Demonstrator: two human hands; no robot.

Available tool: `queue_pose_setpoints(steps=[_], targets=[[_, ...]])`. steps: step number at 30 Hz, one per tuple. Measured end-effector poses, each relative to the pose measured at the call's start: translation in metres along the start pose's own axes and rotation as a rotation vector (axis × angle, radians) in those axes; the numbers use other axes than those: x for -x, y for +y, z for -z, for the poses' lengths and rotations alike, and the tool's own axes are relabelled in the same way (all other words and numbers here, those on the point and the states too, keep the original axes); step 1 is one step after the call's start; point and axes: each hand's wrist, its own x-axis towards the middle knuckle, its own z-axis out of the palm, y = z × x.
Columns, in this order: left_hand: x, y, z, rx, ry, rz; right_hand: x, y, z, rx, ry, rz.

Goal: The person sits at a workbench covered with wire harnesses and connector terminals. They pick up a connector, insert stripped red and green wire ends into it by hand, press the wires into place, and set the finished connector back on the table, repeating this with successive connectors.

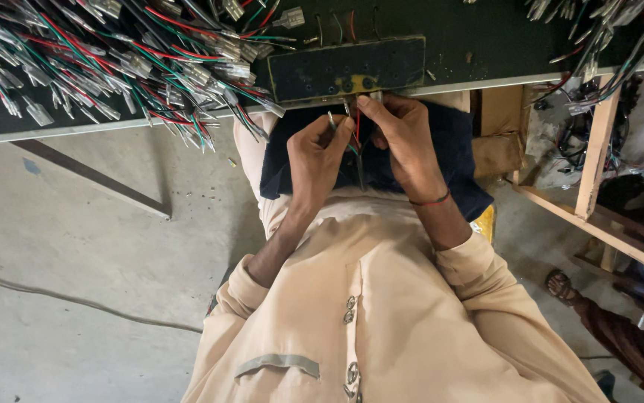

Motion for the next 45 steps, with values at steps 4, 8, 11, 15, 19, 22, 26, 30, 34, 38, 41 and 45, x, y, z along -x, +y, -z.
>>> queue_pose_setpoints(steps=[4,8,11,15,19,22,26,30,34,38,41,45], targets=[[0.005,0.001,0.001,-0.063,0.032,-0.016,0.000,-0.002,0.000,0.020,0.004,-0.023],[0.006,0.002,0.001,0.008,0.014,-0.042,0.000,-0.003,0.000,0.027,-0.002,-0.016],[0.005,0.004,0.001,-0.043,0.016,-0.003,0.001,-0.003,0.000,0.034,-0.006,-0.011],[0.005,0.010,0.003,-0.034,-0.015,-0.054,0.001,-0.002,0.001,0.016,-0.017,0.007],[0.003,0.010,0.007,-0.096,-0.002,-0.050,0.001,-0.001,0.002,0.035,-0.016,0.039],[-0.002,0.003,0.007,-0.094,0.021,-0.023,0.001,0.000,0.002,0.022,-0.024,0.037],[-0.008,-0.009,0.004,0.052,0.036,-0.014,-0.001,0.003,0.003,0.032,-0.030,0.061],[-0.016,-0.015,0.008,0.224,-0.152,0.137,-0.004,0.007,0.004,0.049,-0.013,0.047],[-0.029,-0.014,0.018,0.217,-0.266,0.116,-0.006,0.009,0.008,0.041,-0.007,0.025],[-0.036,-0.009,0.021,0.255,-0.332,0.155,-0.007,0.008,0.005,0.019,-0.038,0.041],[-0.037,-0.008,0.016,0.338,-0.297,0.163,-0.003,0.004,0.004,0.033,-0.046,0.047],[-0.035,-0.009,0.009,0.323,-0.249,0.097,0.009,-0.008,0.017,0.151,-0.185,0.113]])
